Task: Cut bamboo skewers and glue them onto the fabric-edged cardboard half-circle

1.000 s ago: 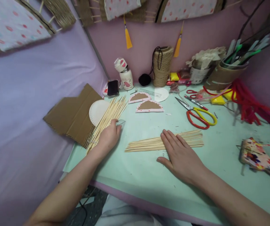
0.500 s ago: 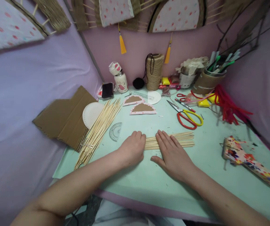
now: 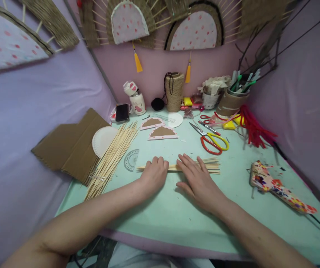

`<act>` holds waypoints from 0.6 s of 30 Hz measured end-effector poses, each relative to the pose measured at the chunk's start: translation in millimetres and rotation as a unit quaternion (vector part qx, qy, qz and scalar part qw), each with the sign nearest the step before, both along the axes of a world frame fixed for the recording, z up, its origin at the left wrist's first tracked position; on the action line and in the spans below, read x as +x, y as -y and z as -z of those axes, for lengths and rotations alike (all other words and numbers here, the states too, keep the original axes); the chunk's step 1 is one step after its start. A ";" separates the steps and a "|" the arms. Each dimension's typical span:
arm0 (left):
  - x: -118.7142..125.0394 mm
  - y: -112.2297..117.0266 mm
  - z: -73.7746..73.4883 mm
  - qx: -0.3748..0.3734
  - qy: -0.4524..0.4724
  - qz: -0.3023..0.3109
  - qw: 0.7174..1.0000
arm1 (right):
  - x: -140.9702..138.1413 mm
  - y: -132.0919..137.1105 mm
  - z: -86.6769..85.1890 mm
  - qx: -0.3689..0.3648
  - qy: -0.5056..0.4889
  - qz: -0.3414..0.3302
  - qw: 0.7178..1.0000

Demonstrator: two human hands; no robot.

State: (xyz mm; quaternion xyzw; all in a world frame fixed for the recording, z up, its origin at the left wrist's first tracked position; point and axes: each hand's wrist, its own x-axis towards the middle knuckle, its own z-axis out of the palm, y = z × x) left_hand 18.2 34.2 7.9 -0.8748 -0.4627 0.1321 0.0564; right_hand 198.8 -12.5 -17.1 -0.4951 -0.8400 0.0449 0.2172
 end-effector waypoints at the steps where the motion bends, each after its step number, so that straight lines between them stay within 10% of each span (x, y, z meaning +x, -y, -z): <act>1: -2.8 -1.0 -1.8 -0.006 0.008 -0.006 1.000 | 2.5 2.5 -5.8 0.042 -0.033 -0.012 0.998; 7: -31.1 -12.6 -33.9 -0.129 0.224 -0.088 0.962 | 15.6 23.6 -38.9 0.154 -0.263 0.001 0.952; 10: -34.0 -16.3 -48.2 -0.166 0.439 -0.072 0.880 | 13.5 11.3 -57.5 0.036 -0.329 0.073 0.941; 14: -18.4 -19.3 -42.8 -0.274 0.627 0.052 0.728 | -4.3 -30.5 -91.7 -0.128 -0.441 -0.038 0.888; 18: -8.0 -22.5 -19.0 -0.298 0.653 0.084 0.691 | -28.6 -58.3 -112.0 -0.226 -0.494 -0.180 0.820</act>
